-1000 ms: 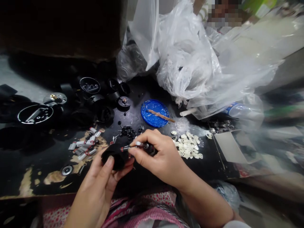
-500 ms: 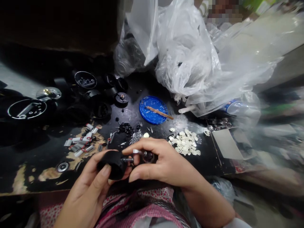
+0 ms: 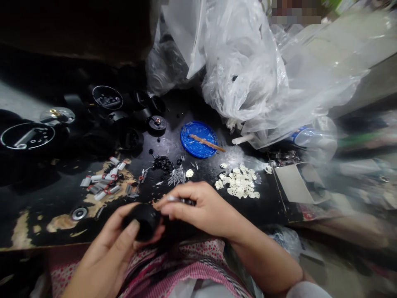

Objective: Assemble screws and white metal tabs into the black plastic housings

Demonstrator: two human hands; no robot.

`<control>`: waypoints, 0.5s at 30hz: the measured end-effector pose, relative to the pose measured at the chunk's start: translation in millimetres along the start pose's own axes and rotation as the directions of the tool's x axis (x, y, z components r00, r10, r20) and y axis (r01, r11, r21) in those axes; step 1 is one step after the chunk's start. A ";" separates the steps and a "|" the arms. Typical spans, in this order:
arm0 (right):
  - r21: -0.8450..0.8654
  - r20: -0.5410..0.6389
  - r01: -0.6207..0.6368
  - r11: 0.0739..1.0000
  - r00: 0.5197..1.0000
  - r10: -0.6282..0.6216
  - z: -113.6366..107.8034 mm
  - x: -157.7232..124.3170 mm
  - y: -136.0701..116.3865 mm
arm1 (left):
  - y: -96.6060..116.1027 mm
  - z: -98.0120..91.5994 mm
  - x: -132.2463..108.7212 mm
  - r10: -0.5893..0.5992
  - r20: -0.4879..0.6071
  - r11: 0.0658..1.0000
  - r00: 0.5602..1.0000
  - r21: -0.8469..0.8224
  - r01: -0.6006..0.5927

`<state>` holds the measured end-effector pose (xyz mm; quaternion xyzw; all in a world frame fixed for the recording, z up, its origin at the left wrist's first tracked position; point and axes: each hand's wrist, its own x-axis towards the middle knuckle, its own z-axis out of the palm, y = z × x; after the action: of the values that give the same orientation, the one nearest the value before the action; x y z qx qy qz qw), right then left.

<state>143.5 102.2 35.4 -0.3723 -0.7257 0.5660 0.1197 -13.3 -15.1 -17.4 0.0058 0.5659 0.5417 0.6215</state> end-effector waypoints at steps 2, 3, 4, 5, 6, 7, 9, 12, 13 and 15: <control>-0.450 -0.104 0.080 0.890 0.984 -0.141 1.3 12.9 3.6 | 4.5 9.1 0.3 0.020 -0.084 0.996 0.996 -0.087 -0.027; -0.628 -0.112 0.087 0.773 0.973 -0.201 2.0 19.7 6.2 | 6.0 12.3 0.3 0.044 -0.115 0.992 0.992 -0.110 -0.057; -0.748 -0.096 0.089 0.657 0.966 -0.240 2.7 26.1 8.9 | 7.0 14.5 0.3 0.065 -0.131 0.989 0.989 -0.123 -0.081; -0.819 -0.068 0.096 0.566 0.963 -0.261 3.4 31.6 11.6 | 7.5 15.9 0.1 0.079 -0.132 0.987 0.988 -0.130 -0.097; -0.857 -0.043 0.105 0.504 0.961 -0.273 3.9 35.7 13.7 | 7.7 16.5 -0.1 0.087 -0.128 0.985 0.988 -0.137 -0.104; -0.876 -0.027 0.111 0.469 0.960 -0.278 4.4 38.2 15.0 | 7.7 16.9 -0.3 0.094 -0.121 0.983 0.988 -0.145 -0.111; -0.868 -0.020 0.128 0.480 0.956 -0.291 5.2 37.8 14.9 | 8.1 17.5 -0.3 0.120 -0.113 0.977 0.986 -0.161 -0.138; -0.731 -0.012 0.217 0.647 0.944 -0.330 7.6 26.9 9.6 | 11.3 21.0 1.2 0.160 -0.074 0.964 0.984 -0.203 -0.172; -0.669 -0.016 0.252 0.699 0.936 -0.352 9.1 22.1 7.6 | 12.7 22.8 2.0 0.154 -0.048 0.962 0.987 -0.221 -0.161; -0.557 -0.054 0.297 0.776 0.919 -0.391 13.4 13.6 5.3 | 15.0 26.9 3.3 0.121 -0.008 0.961 0.993 -0.250 -0.119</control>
<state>128.2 102.0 22.7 -0.2974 -0.8980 0.2745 0.1724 -4.9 9.6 -0.7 -0.0364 0.4893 0.6455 0.5854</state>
